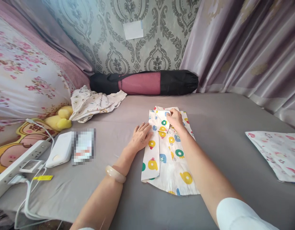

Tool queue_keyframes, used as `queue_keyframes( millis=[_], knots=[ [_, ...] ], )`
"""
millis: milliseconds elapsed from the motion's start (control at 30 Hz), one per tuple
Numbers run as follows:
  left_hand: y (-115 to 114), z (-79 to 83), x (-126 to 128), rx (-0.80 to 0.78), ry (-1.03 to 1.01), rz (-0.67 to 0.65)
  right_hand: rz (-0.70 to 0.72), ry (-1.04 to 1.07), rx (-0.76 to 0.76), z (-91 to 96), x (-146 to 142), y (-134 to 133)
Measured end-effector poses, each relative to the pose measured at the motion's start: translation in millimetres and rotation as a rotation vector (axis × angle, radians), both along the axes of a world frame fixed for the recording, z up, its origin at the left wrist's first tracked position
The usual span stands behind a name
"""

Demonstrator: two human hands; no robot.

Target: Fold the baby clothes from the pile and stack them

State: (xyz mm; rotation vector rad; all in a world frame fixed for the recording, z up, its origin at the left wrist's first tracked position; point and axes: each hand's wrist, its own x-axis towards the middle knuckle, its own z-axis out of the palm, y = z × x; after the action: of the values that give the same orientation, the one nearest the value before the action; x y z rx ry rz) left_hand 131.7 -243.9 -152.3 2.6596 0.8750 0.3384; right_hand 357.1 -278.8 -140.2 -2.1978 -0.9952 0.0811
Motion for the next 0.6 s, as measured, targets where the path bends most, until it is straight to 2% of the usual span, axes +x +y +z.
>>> queue_keyframes(
  millis=[133, 233, 600],
  knots=[
    [1.6, -2.8, -0.2, 0.006, -0.023, -0.007, 0.123, 0.087, 0.132, 5.8, -11.6, 2.9],
    [3.0, -5.4, -0.4, 0.005, -0.038, -0.003, 0.206, 0.115, 0.161, 8.0, -22.5, 4.9],
    [2.0, -2.7, -0.6, -0.013, -0.053, 0.012, 0.401, 0.045, 0.054, 8.9, -46.5, 0.6]
  ],
)
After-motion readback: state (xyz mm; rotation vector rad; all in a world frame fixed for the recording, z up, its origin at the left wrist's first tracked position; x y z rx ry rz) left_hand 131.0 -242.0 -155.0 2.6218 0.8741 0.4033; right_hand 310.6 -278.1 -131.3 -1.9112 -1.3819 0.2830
